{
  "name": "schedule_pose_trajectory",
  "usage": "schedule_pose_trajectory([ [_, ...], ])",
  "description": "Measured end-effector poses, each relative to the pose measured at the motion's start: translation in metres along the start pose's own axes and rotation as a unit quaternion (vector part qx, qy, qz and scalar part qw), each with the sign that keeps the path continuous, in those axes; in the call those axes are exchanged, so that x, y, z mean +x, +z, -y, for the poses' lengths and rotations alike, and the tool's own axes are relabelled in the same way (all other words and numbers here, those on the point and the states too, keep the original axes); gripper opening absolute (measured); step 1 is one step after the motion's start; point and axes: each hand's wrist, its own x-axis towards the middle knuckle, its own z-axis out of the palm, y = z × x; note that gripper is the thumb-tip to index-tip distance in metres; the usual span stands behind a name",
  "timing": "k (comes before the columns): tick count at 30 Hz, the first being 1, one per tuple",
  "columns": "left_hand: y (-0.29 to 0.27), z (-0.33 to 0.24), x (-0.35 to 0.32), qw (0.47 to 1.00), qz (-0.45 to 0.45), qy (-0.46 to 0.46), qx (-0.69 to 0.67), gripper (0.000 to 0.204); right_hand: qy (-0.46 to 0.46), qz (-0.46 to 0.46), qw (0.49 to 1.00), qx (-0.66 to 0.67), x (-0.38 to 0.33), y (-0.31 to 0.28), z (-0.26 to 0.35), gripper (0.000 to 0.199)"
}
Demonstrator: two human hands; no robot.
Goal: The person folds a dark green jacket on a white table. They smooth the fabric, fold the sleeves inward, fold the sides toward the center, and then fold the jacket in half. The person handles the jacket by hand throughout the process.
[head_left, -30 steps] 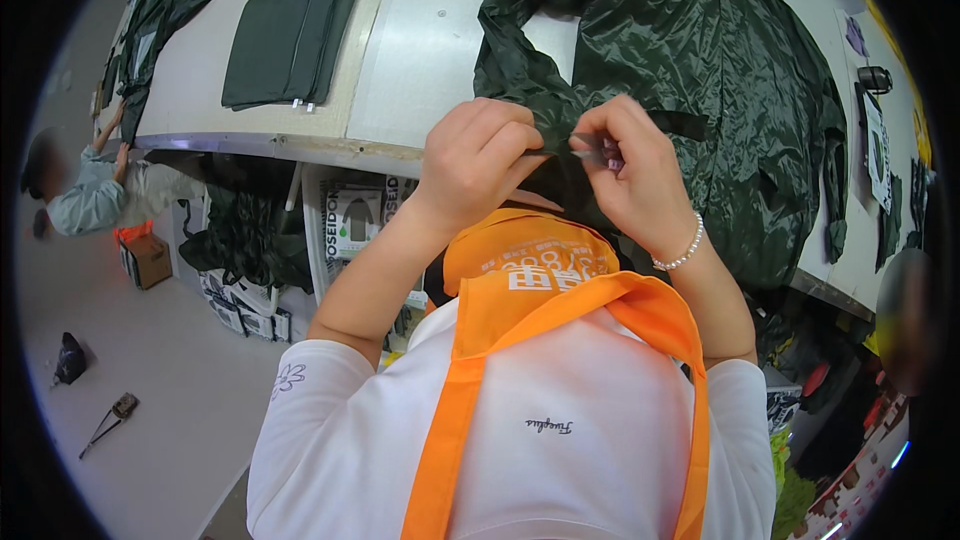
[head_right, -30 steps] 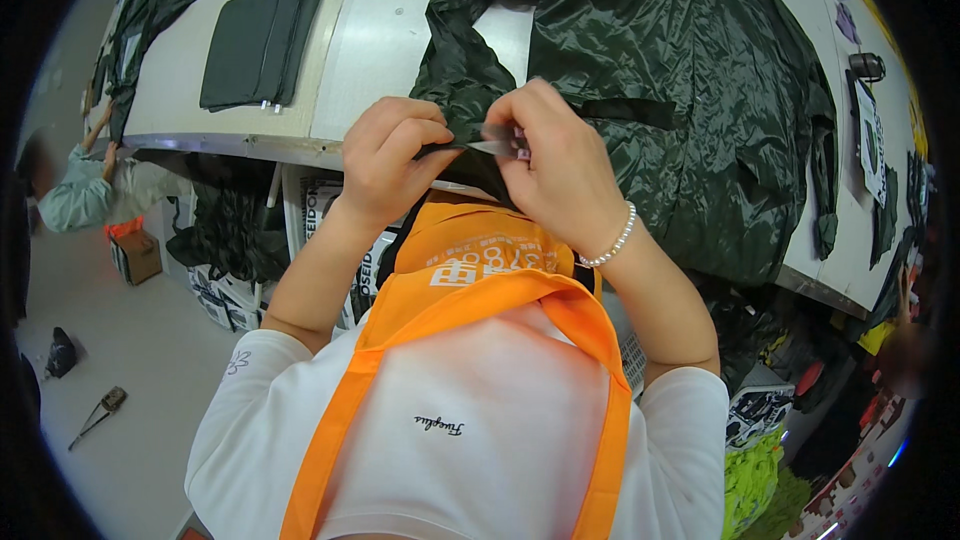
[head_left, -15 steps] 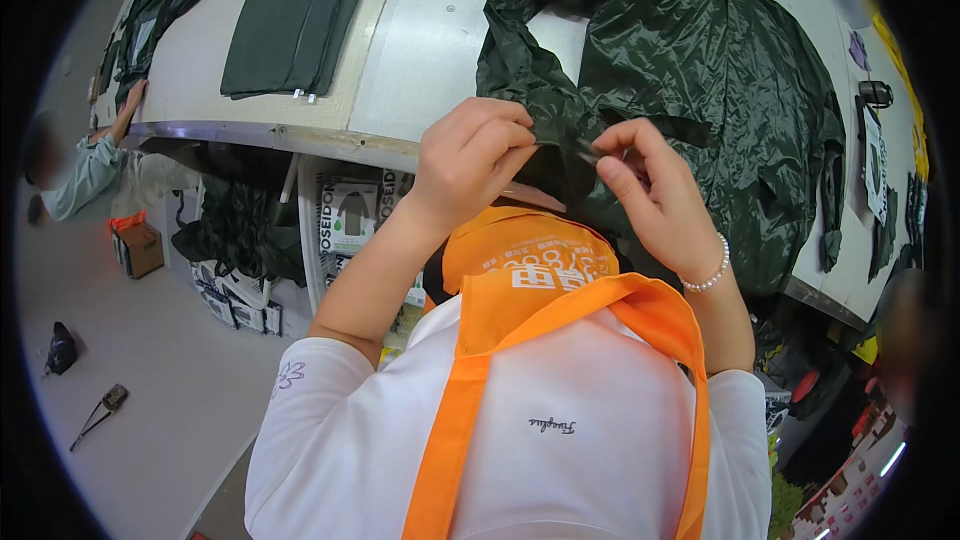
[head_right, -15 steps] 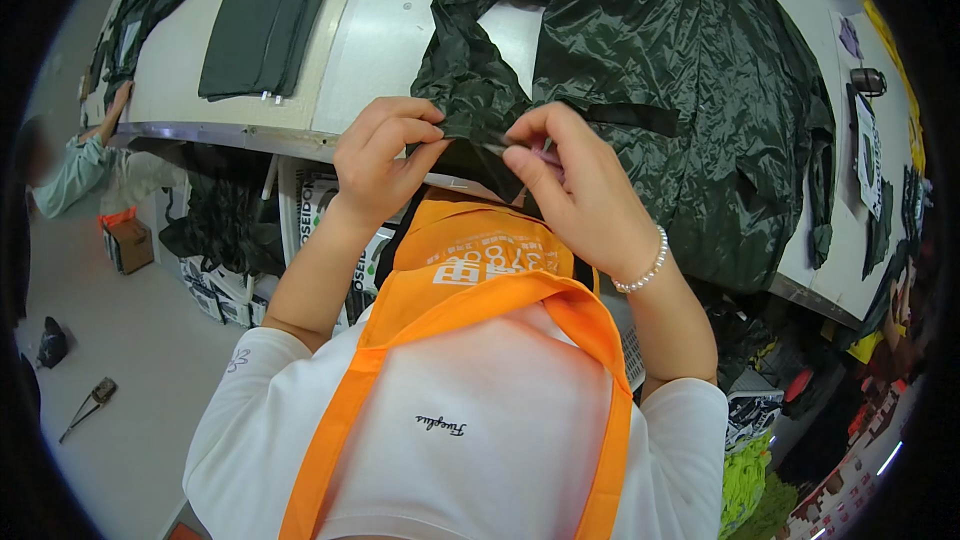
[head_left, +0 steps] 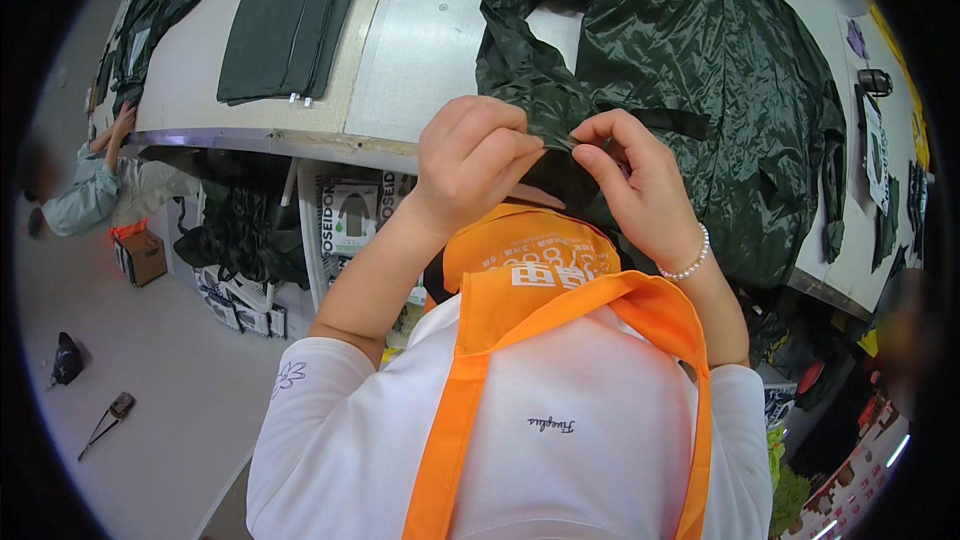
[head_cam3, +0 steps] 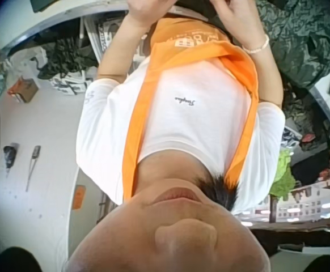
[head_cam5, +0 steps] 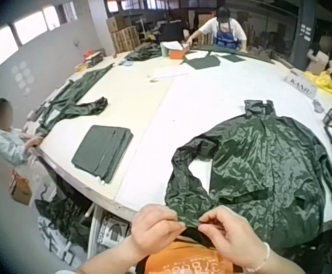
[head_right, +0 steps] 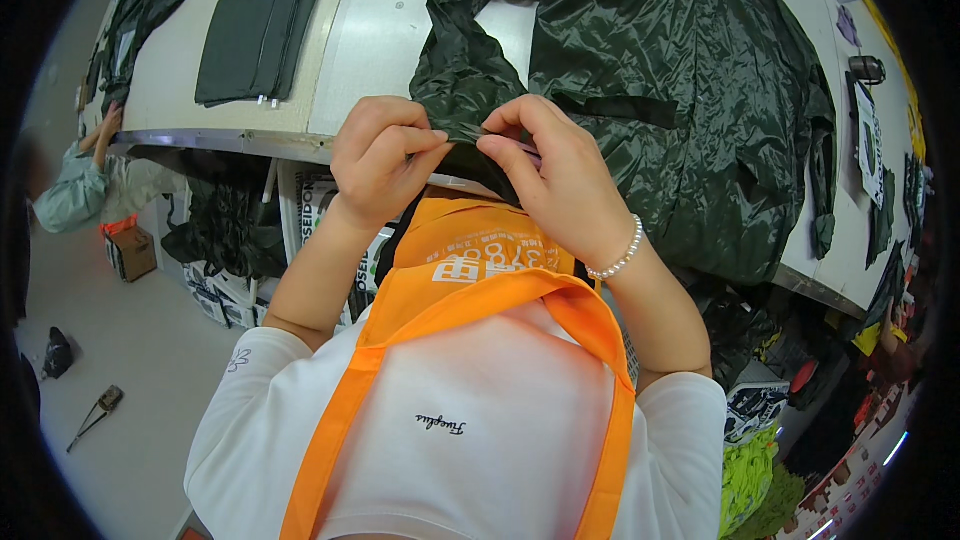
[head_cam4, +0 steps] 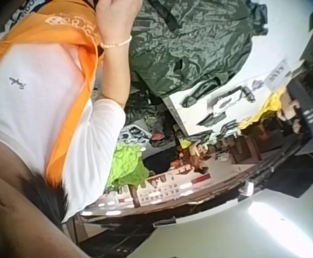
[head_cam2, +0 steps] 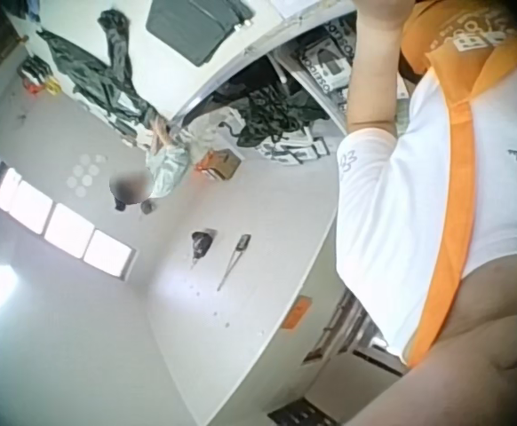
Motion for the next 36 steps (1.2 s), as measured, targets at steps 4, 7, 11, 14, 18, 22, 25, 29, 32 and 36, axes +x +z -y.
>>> schedule_pose_trajectory([
  [4,0.0,0.0,-0.001,1.0,-0.005,-0.001,-0.002,0.027,0.005,0.004,1.0,0.004,0.002,0.0,0.0,0.013],
  [7,-0.002,0.0,-0.001,1.0,0.0,0.008,0.004,0.027,0.019,0.018,0.999,0.03,0.003,-0.004,-0.003,0.013],
  [11,-0.004,0.005,-0.004,0.998,0.03,0.059,-0.009,0.025,0.013,0.055,0.998,0.026,0.005,-0.008,-0.004,0.015],
  [14,-0.004,0.005,-0.002,0.996,0.044,0.078,0.0,0.024,-0.012,0.068,0.998,0.003,0.008,-0.008,-0.002,0.015],
  [18,-0.007,0.006,-0.001,0.995,0.048,0.086,0.008,0.024,-0.021,0.073,0.997,-0.025,0.011,-0.009,0.006,0.015],
  [22,-0.007,0.007,-0.001,0.995,0.045,0.084,0.008,0.024,0.011,0.081,0.996,-0.032,0.01,-0.016,0.006,0.015],
  [25,-0.007,0.008,0.0,0.995,0.049,0.09,0.01,0.023,-0.004,0.079,0.996,-0.027,0.008,-0.016,0.003,0.015],
  [29,-0.003,0.008,-0.001,0.994,0.055,0.099,0.011,0.021,-0.022,0.079,0.996,-0.038,0.012,-0.012,0.007,0.015],
  [32,-0.005,0.008,0.001,0.994,0.054,0.099,0.016,0.021,-0.021,0.082,0.996,-0.037,0.013,-0.011,0.008,0.015],
  [36,-0.006,0.008,0.001,0.993,0.055,0.105,0.017,0.02,-0.003,0.074,0.997,-0.028,0.014,-0.011,0.001,0.016],
])
